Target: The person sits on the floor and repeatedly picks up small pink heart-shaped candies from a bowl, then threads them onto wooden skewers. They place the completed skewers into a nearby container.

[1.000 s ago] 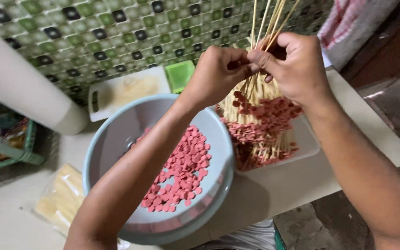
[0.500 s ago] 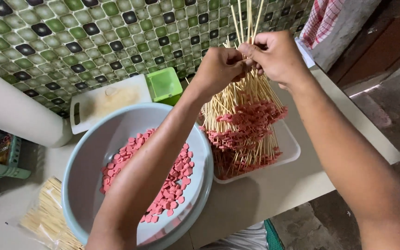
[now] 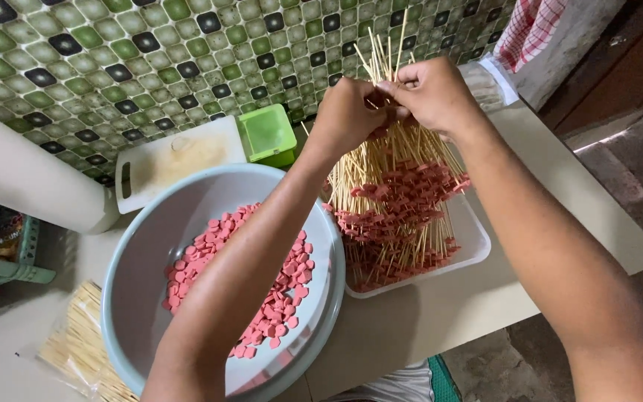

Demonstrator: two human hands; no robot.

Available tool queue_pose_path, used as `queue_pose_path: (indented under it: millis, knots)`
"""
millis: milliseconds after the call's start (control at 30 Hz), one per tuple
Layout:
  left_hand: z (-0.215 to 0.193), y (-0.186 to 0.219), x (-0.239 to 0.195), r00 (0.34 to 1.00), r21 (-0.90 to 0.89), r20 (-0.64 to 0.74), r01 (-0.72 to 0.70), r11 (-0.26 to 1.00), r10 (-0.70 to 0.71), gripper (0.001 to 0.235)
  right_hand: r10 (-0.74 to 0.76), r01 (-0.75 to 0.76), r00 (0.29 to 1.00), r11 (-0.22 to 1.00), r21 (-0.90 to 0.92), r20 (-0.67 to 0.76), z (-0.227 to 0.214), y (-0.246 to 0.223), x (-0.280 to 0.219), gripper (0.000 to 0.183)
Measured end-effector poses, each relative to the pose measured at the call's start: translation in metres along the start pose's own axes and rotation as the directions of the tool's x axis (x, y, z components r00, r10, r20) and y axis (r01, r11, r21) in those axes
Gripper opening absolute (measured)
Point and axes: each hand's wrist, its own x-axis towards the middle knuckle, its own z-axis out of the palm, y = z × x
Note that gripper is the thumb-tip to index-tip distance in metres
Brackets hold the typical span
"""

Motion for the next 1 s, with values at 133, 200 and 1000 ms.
queue_pose_path:
  millis: [133,200,1000]
  knots:
    - [0.009,-0.015,0.011,0.995,0.256,-0.063,-0.054,0.965,0.072,0.018,0.014,-0.014,1.0,1.0,-0.014,0.01,0.001,0.005,-0.001,0.016]
    - [0.007,-0.011,0.008,0.995,0.3,-0.08,-0.032,0.953,0.059,0.014,0.063,-0.06,0.997,0.996,-0.063,0.042,0.002,0.007,0.001,0.015]
    - [0.0,-0.007,-0.022,0.999,0.347,-0.022,-0.015,0.938,0.024,0.009,0.026,-0.021,0.998,0.995,-0.093,0.049,0.006,-0.005,-0.022,0.042]
